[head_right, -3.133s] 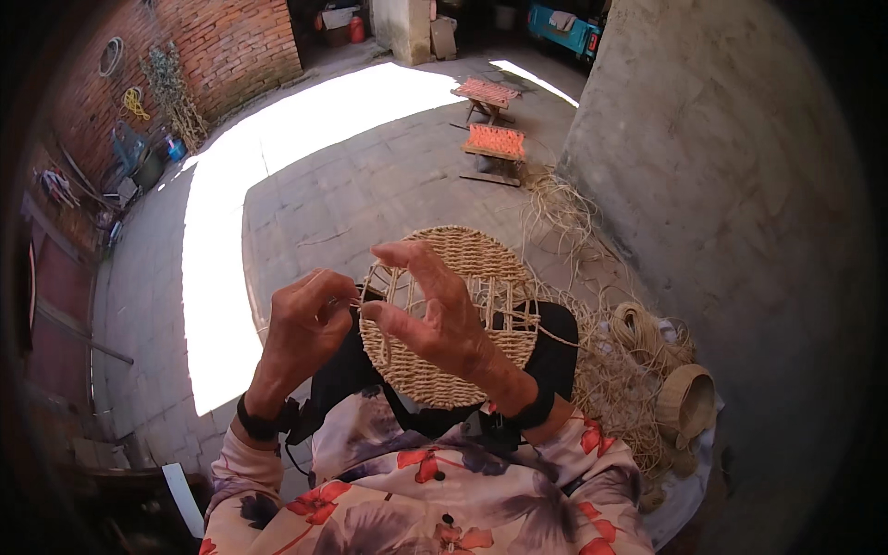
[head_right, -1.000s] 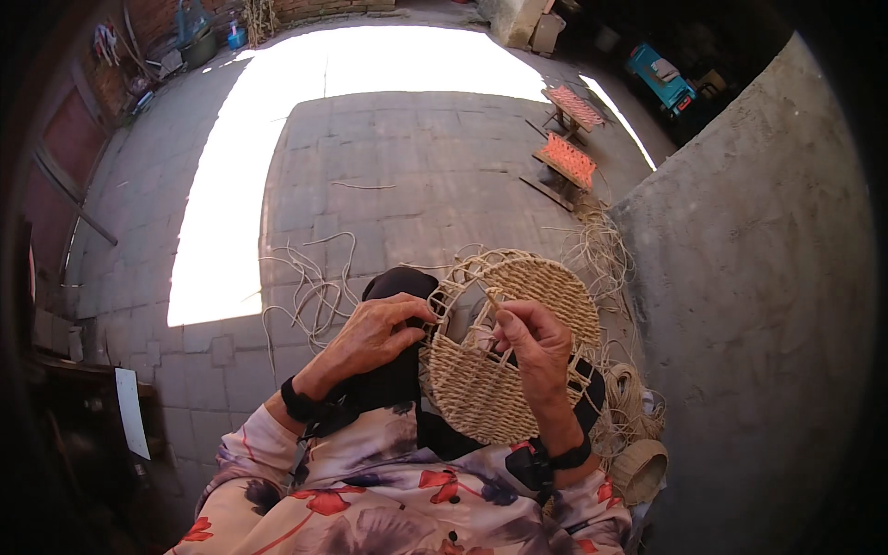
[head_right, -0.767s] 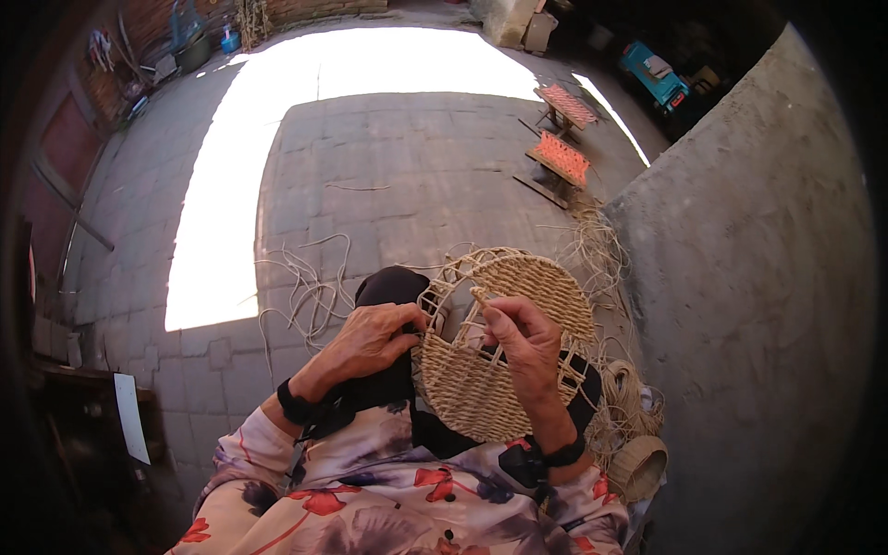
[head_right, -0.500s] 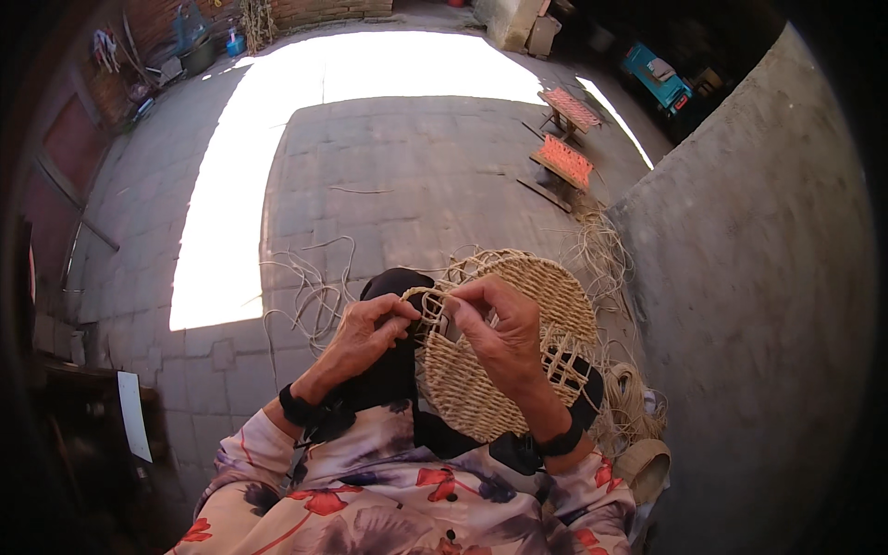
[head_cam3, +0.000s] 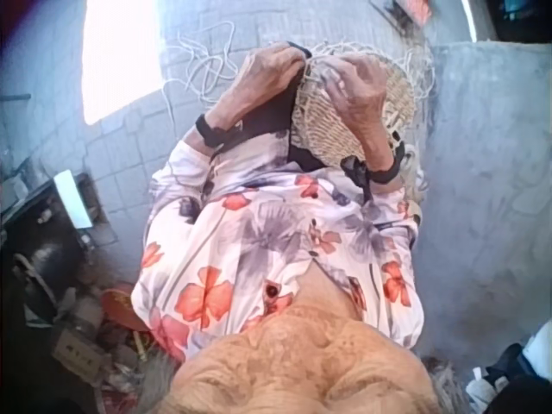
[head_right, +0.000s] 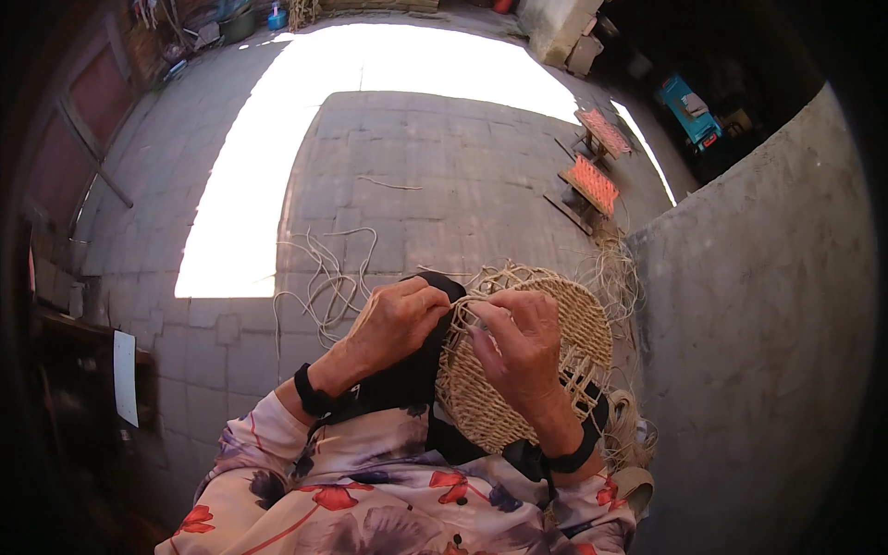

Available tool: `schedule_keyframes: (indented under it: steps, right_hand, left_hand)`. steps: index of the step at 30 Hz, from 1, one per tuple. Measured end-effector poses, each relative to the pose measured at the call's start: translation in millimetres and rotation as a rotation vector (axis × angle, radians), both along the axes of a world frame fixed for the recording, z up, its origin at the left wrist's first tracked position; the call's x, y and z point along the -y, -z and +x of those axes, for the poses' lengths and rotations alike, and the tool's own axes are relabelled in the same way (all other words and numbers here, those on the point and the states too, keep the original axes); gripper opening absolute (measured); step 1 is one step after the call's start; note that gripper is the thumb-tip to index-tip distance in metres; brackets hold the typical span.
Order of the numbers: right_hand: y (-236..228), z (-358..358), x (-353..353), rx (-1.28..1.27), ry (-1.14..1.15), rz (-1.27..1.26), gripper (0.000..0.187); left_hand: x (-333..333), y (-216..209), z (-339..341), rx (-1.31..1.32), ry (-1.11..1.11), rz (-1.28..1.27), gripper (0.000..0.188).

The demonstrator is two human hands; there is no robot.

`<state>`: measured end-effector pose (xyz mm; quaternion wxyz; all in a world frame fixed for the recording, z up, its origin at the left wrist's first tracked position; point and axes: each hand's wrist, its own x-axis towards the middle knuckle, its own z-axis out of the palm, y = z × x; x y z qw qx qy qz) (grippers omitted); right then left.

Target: The recorder is weaving thin wooden or bamboo strips into a circular basket base.

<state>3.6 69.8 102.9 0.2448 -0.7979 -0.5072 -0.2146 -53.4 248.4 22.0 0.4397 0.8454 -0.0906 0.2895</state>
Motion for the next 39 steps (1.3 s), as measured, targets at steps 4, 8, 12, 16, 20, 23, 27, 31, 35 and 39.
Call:
schedule_keyframes:
  steps: [4,8,12,16,20,23,27,31,35,39]
  right_hand:
    - [19,-8,23,-0.147,0.034,0.039,0.03]
    - [30,3,27,-0.187,0.153,0.141,0.031]
    - [35,28,14,-0.152,0.157,-0.056,0.03]
    - [43,39,10,-0.185,0.108,-0.216,0.027]
    - [46,43,12,-0.15,0.079,-0.214,0.022]
    - [45,41,9,-0.058,0.087,-0.209,0.011]
    - [33,29,29,-0.978,0.185,0.464,0.009]
    - [34,4,51,-1.264,0.15,0.429,0.009]
    - [37,-14,48,-1.279,0.203,0.369,0.01]
    - [19,-20,60,-1.275,0.216,0.548,0.012]
  left_hand:
    - [-9,6,-1,-0.127,0.043,-0.053,0.005]
    - [-12,14,-2,-0.122,0.078,-0.093,0.005]
    - [-17,20,-4,-0.176,0.065,-0.148,0.005]
    - [-17,23,-7,-0.167,0.075,-0.196,0.007]
    - [-17,20,-10,-0.212,-0.021,-0.319,0.007]
    - [-19,25,-8,-0.132,-0.12,-0.218,0.007]
    - [-19,19,-8,-0.081,-0.302,-0.298,0.007]
    - [-24,22,-12,-0.068,-0.143,-0.075,0.007]
    - [-23,22,-12,-0.136,-0.013,-0.054,0.008]
    - [-22,22,-10,-0.111,0.075,0.005,0.011]
